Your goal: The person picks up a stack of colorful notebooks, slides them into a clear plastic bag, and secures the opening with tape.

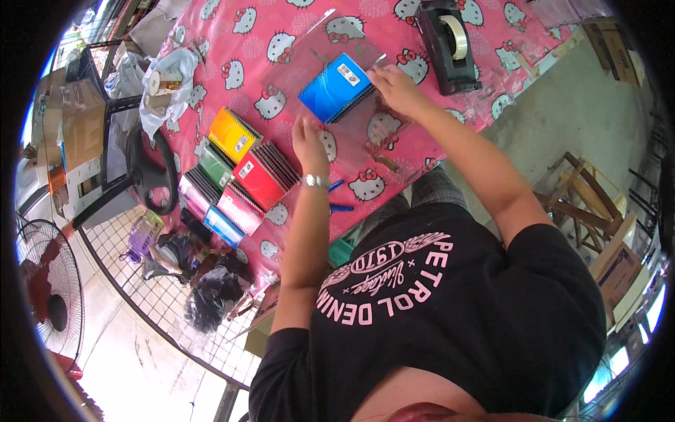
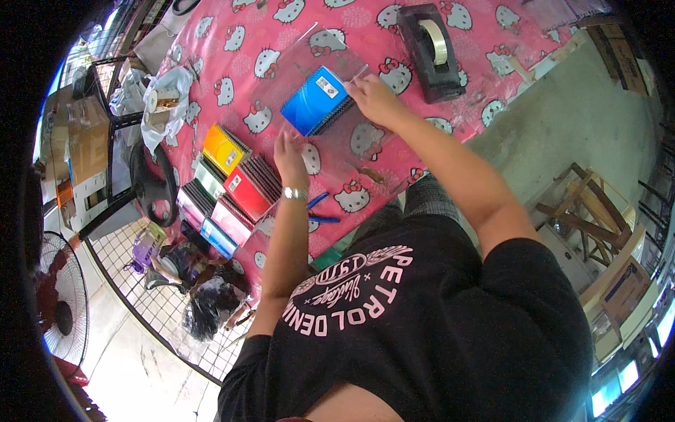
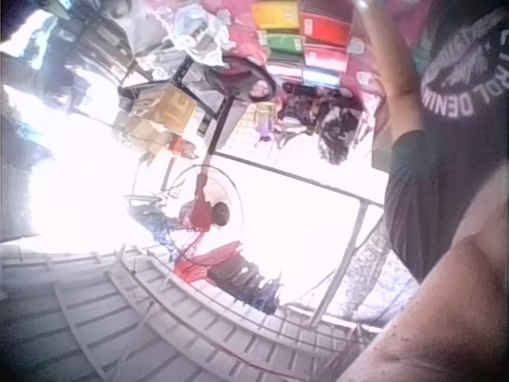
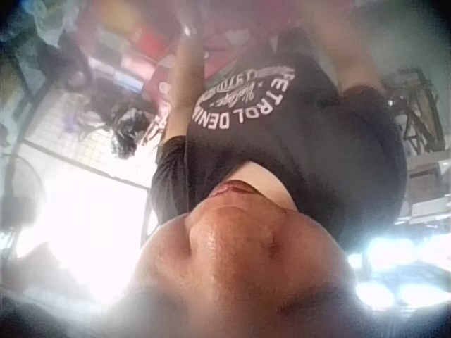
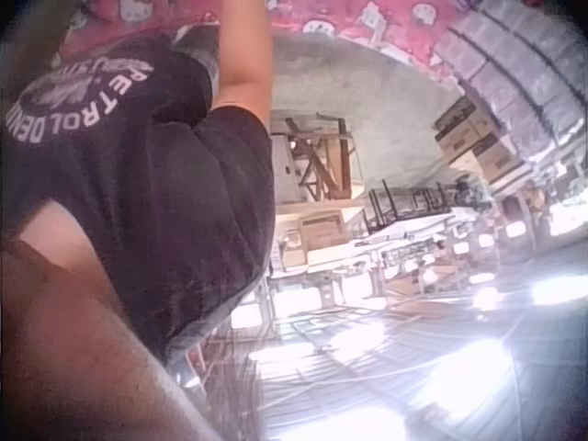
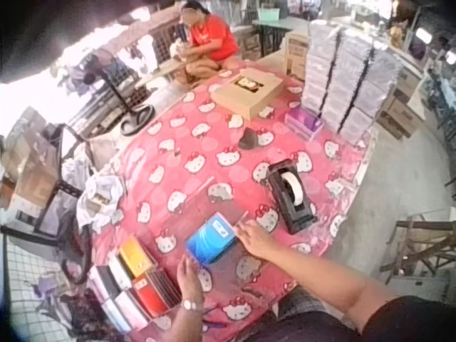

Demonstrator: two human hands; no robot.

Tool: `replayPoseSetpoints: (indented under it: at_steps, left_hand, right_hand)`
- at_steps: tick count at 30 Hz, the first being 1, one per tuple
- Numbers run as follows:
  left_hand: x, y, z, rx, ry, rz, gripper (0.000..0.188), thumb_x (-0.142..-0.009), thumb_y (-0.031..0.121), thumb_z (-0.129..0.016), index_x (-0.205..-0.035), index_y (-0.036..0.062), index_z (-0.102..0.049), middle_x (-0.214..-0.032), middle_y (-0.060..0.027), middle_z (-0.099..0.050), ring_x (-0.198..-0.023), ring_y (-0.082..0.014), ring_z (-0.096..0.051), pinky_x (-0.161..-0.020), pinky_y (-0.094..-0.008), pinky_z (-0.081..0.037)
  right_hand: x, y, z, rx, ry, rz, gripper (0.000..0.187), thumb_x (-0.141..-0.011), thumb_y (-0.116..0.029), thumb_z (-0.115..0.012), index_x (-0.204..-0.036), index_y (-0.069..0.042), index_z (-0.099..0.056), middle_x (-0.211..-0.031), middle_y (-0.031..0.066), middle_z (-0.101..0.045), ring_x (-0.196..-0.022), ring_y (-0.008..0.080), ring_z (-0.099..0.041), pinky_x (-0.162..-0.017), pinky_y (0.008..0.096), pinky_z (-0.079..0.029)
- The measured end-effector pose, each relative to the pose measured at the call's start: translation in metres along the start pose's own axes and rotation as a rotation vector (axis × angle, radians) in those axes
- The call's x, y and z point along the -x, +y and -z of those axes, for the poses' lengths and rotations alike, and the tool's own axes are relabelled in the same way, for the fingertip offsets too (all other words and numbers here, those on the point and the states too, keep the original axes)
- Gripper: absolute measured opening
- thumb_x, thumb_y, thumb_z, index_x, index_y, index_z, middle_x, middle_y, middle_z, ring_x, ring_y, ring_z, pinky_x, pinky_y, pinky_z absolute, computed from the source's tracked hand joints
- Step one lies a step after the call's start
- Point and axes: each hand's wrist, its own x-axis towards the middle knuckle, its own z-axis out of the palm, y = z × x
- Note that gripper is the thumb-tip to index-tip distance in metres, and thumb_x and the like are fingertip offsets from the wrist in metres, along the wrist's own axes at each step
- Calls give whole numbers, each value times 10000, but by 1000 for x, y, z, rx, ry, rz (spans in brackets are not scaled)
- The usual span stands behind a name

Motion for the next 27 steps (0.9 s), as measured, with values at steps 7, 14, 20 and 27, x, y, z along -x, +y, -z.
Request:
replayPoseSetpoints:
  at_steps: [7,14,20,27]
  left_hand:
    - [47,-26,21,-917,-539,-674,212,-747,67,-632,-954,60,-584,-883,-109,-563,-830,-315,-555,-717,-389,-472]
    - [36,-28,14,-1000,-454,-447,227,-794,68,-596,-1016,59,-550,-876,-128,-571,-830,-326,-562,-703,-430,-441]
    - [40,-10,8,-1028,-287,-698,286,-800,91,-594,-1078,62,-531,-870,-118,-598,-870,-317,-566,-761,-425,-411]
    - [9,13,44,-534,-270,-400,150,-757,105,-704,-858,47,-609,-817,-62,-617,-761,-199,-585,-703,-341,-440]
  right_hand:
    - [58,14,29,373,-412,422,170,-773,-245,-657,-825,-101,-584,-910,66,-543,-932,268,-527,-780,411,-413]
    - [45,4,20,594,-493,303,193,-816,-239,-599,-922,-92,-534,-894,67,-557,-919,267,-534,-786,397,-401]
    - [23,-32,49,679,-442,737,154,-830,-215,-567,-910,-89,-528,-833,66,-561,-879,251,-554,-830,383,-387]
    - [-31,-49,71,558,-383,646,220,-761,-219,-632,-931,-99,-561,-911,47,-565,-901,230,-555,-831,377,-389]
